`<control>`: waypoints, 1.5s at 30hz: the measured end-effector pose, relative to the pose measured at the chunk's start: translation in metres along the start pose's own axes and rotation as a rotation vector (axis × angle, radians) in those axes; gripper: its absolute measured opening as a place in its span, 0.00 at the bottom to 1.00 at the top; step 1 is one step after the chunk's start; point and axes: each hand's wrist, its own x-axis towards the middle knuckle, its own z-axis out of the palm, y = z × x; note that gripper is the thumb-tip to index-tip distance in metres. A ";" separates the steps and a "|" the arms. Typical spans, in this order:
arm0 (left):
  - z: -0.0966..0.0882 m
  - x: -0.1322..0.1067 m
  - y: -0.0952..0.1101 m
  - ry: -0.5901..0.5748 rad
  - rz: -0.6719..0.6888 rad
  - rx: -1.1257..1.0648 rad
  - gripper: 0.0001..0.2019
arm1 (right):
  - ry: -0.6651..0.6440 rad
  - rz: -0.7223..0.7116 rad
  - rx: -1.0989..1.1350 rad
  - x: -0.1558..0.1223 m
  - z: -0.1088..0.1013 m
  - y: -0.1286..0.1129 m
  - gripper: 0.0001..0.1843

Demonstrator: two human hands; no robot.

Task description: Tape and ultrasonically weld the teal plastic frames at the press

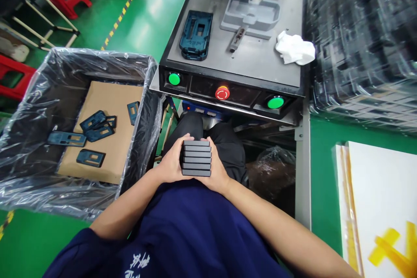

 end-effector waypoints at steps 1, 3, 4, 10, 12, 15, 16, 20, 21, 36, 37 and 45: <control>0.000 0.000 0.000 -0.001 0.021 0.006 0.52 | 0.005 -0.011 -0.001 0.000 0.000 0.000 0.65; 0.000 0.001 -0.001 -0.009 0.048 0.013 0.52 | 0.011 -0.032 -0.005 0.000 0.000 0.000 0.64; -0.001 0.001 -0.002 -0.008 0.062 0.012 0.53 | 0.017 -0.044 -0.006 0.000 -0.001 0.000 0.63; 0.001 0.000 -0.006 0.007 0.082 0.014 0.54 | 0.042 -0.063 -0.004 0.000 0.000 0.000 0.61; 0.002 0.000 -0.004 0.006 0.061 0.009 0.54 | 0.035 -0.035 -0.011 0.000 0.000 0.001 0.63; 0.000 0.001 0.001 0.004 0.013 -0.004 0.53 | 0.020 -0.003 0.000 0.000 0.001 0.001 0.66; -0.003 0.003 0.003 -0.008 -0.017 -0.024 0.53 | 0.014 0.010 -0.005 0.000 0.002 0.000 0.66; -0.024 0.018 0.006 -0.159 -0.125 -0.164 0.52 | -0.037 0.117 -0.087 -0.003 0.008 -0.007 0.66; -0.030 0.022 0.005 -0.211 -0.128 -0.189 0.52 | -0.046 0.141 -0.112 -0.004 0.010 -0.009 0.66; -0.044 0.039 0.010 -0.317 -0.010 -0.022 0.58 | 0.088 -0.025 -0.188 -0.007 0.012 0.001 0.64; -0.045 0.039 0.011 -0.313 -0.010 -0.012 0.59 | 0.090 -0.029 -0.181 -0.006 0.012 0.001 0.65; -0.045 0.035 0.018 -0.288 0.020 0.049 0.57 | 0.095 -0.075 -0.190 -0.004 0.011 -0.001 0.63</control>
